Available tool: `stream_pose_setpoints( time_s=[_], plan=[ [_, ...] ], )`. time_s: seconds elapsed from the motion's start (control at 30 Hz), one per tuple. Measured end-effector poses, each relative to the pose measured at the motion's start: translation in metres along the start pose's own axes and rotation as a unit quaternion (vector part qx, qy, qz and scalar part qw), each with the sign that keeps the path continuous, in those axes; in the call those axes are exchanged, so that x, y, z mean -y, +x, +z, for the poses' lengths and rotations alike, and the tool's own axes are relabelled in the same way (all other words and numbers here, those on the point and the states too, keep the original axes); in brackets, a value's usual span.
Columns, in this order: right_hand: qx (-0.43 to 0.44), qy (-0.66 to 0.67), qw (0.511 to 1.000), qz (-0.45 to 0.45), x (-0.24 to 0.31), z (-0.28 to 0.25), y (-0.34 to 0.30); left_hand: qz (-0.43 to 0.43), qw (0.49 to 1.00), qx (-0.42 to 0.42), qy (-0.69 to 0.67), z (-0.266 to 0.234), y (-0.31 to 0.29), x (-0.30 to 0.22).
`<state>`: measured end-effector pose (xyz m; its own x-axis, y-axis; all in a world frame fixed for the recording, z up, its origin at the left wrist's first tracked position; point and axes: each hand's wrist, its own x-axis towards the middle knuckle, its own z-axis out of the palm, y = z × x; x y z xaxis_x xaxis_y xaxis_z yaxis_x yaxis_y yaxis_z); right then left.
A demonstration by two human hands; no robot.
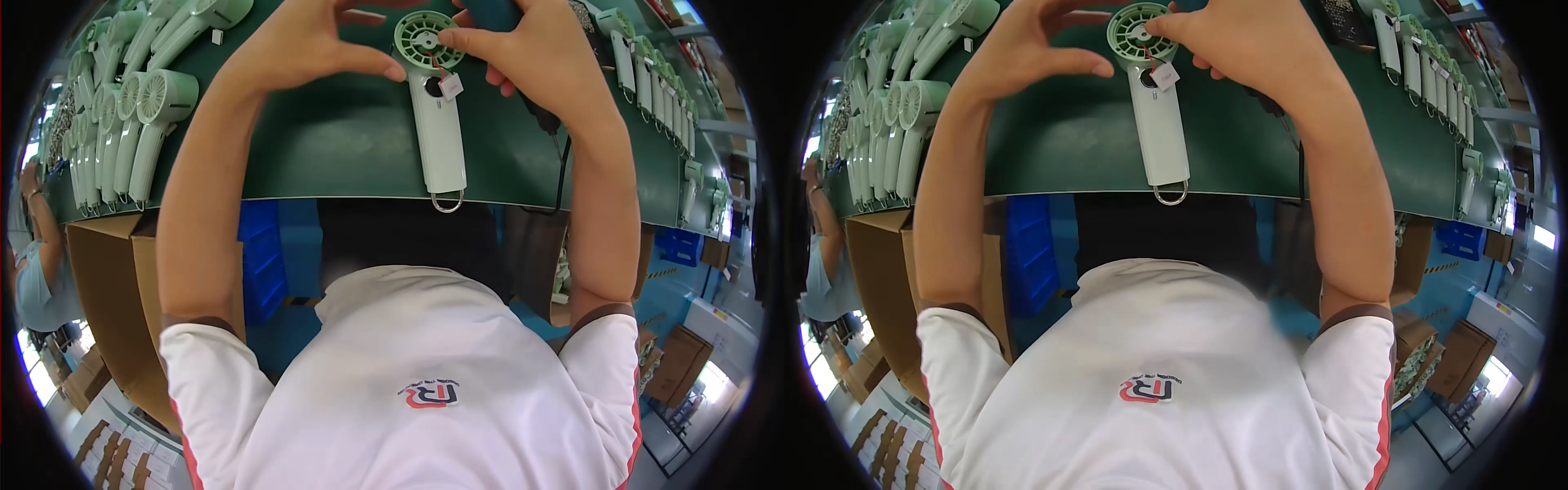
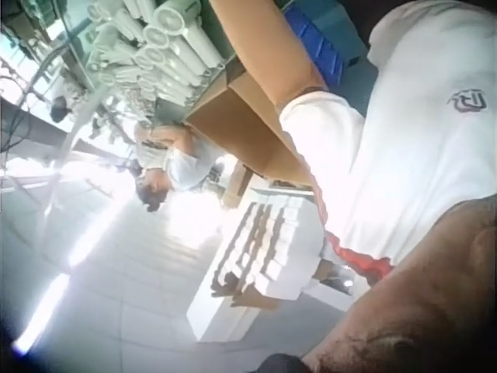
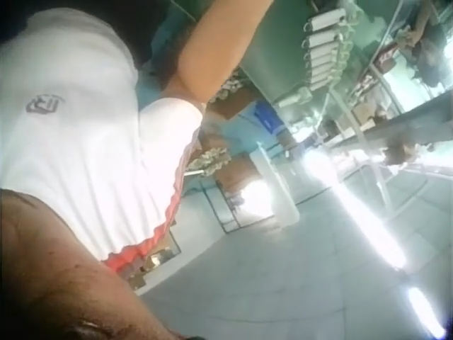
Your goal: The person assembles handheld fans by fastening screws into the handle base with an electric screwdriver, fitting a motor component into the fan casing, driving screws into the fan head with the screwdriver, and placing the assembled fans in a row on the table.
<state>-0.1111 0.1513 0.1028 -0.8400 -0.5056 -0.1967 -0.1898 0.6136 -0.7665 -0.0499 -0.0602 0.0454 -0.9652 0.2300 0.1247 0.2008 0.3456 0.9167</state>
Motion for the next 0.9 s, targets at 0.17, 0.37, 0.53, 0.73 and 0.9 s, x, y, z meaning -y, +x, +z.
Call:
stream_pose_setpoints(
  time_s=[0.17, 0.37, 0.53, 0.73, 0.9],
  plan=[
    [-0.032, -0.026, 0.999, -0.011, 0.003, 0.003, 0.002, 0.020, 0.994, 0.082, -0.064, -0.005, 0.024, 0.021],
    [-0.035, -0.154, 0.987, -0.035, 0.014, 0.012, 0.007, 0.054, 0.989, 0.112, -0.077, -0.005, 0.035, 0.037],
    [-0.028, -0.249, 0.964, -0.086, 0.033, 0.018, -0.003, 0.059, 0.991, 0.095, -0.079, -0.005, 0.036, 0.042],
    [-0.111, -0.378, 0.919, -0.033, 0.037, 0.035, -0.003, 0.107, 0.983, 0.110, -0.104, 0.003, 0.039, 0.045],
    [-0.064, -0.355, 0.932, -0.042, 0.045, 0.047, -0.017, 0.092, 0.989, 0.110, -0.047, 0.002, 0.036, 0.056]
  ],
)
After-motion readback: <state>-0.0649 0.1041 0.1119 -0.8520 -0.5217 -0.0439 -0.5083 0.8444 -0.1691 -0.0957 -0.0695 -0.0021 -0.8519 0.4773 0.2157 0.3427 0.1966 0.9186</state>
